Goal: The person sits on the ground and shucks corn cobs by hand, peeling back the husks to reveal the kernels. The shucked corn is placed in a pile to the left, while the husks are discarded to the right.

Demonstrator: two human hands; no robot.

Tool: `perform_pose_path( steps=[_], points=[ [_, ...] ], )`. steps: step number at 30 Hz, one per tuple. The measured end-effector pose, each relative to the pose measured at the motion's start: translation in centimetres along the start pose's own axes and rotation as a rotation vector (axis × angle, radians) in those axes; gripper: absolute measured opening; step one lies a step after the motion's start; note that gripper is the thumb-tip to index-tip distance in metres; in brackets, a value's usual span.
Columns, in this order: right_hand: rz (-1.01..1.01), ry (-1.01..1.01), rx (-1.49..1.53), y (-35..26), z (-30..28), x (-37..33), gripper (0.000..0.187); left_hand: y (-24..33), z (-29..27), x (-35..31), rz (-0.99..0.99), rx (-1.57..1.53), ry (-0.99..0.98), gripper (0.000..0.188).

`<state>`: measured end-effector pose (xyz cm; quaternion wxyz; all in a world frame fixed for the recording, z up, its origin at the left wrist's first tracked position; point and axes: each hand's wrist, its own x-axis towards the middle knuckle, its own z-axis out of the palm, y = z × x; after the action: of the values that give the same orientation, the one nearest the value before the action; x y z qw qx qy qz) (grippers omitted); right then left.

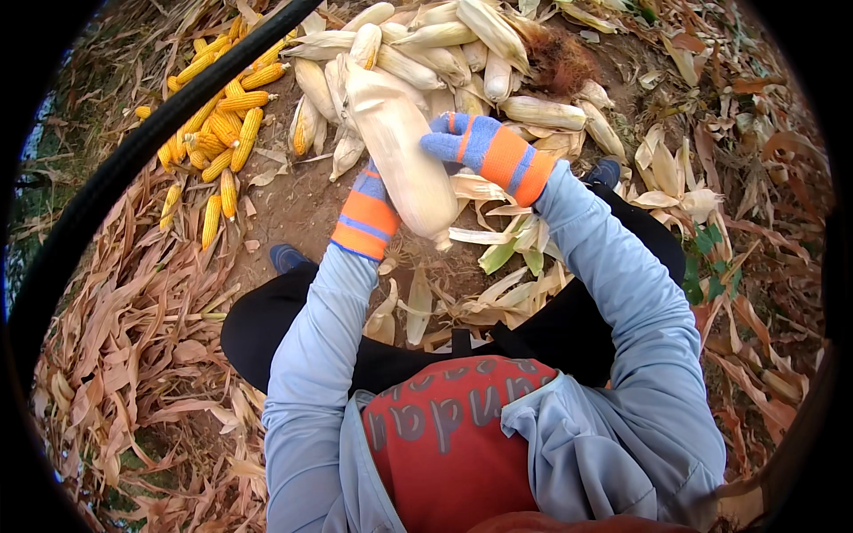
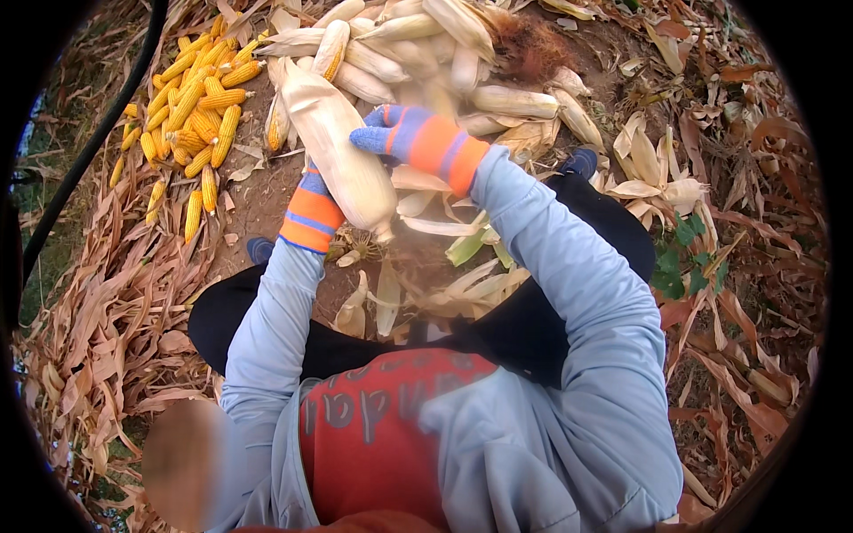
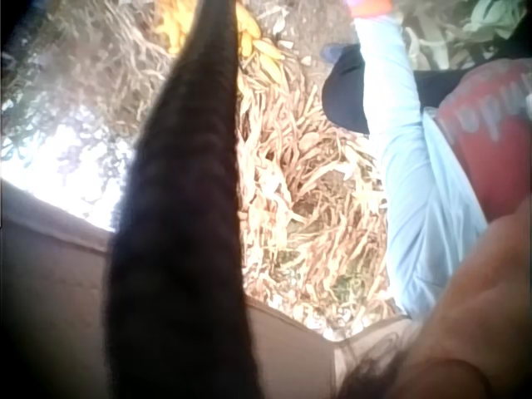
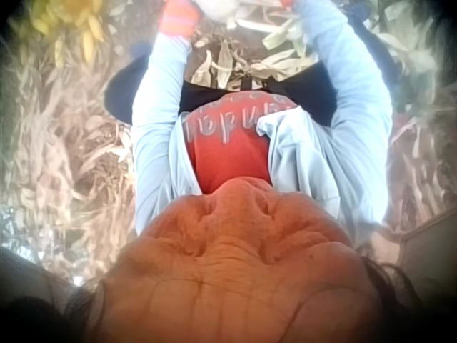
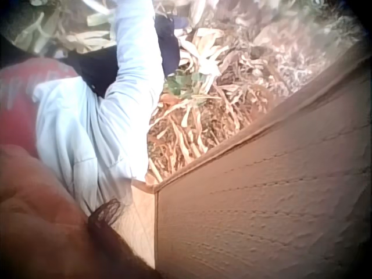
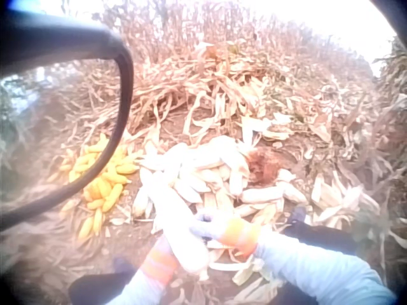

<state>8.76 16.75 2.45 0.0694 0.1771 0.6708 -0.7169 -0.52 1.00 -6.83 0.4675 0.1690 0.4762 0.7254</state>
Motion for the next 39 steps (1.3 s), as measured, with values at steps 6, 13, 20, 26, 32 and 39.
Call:
perform_pose_path(
  steps=[6, 13, 20, 26, 32, 39],
  points=[
    [-0.217, -0.140, 0.618, 0.5, -0.8, 0.4, 0.038, 1.5, 0.9, 0.4, -0.174, -0.584, 0.349, 0.057],
    [-0.255, -0.200, -0.098, 0.2, 2.0, -1.7, 0.047, 0.3, -0.8, 0.5, -0.070, -0.531, 0.417, 0.056],
    [-0.516, -0.103, -0.194, 1.3, 4.9, -2.2, 0.025, -4.4, -4.2, 1.7, -0.033, -0.487, 0.225, 0.056],
    [-0.165, 0.007, 0.509, 2.9, 2.8, -0.7, 0.020, -1.1, 1.2, 1.4, -0.191, -0.628, 0.419, 0.052],
    [0.063, -0.454, 1.152, 1.7, 3.2, -1.0, 0.018, 1.0, 1.3, 1.0, -0.230, -0.866, 0.003, 0.048],
    [0.103, -0.815, 1.033, 1.9, 2.5, -0.6, 0.016, 1.1, 0.8, 1.2, -0.113, -0.754, -0.216, 0.044]
  ],
)
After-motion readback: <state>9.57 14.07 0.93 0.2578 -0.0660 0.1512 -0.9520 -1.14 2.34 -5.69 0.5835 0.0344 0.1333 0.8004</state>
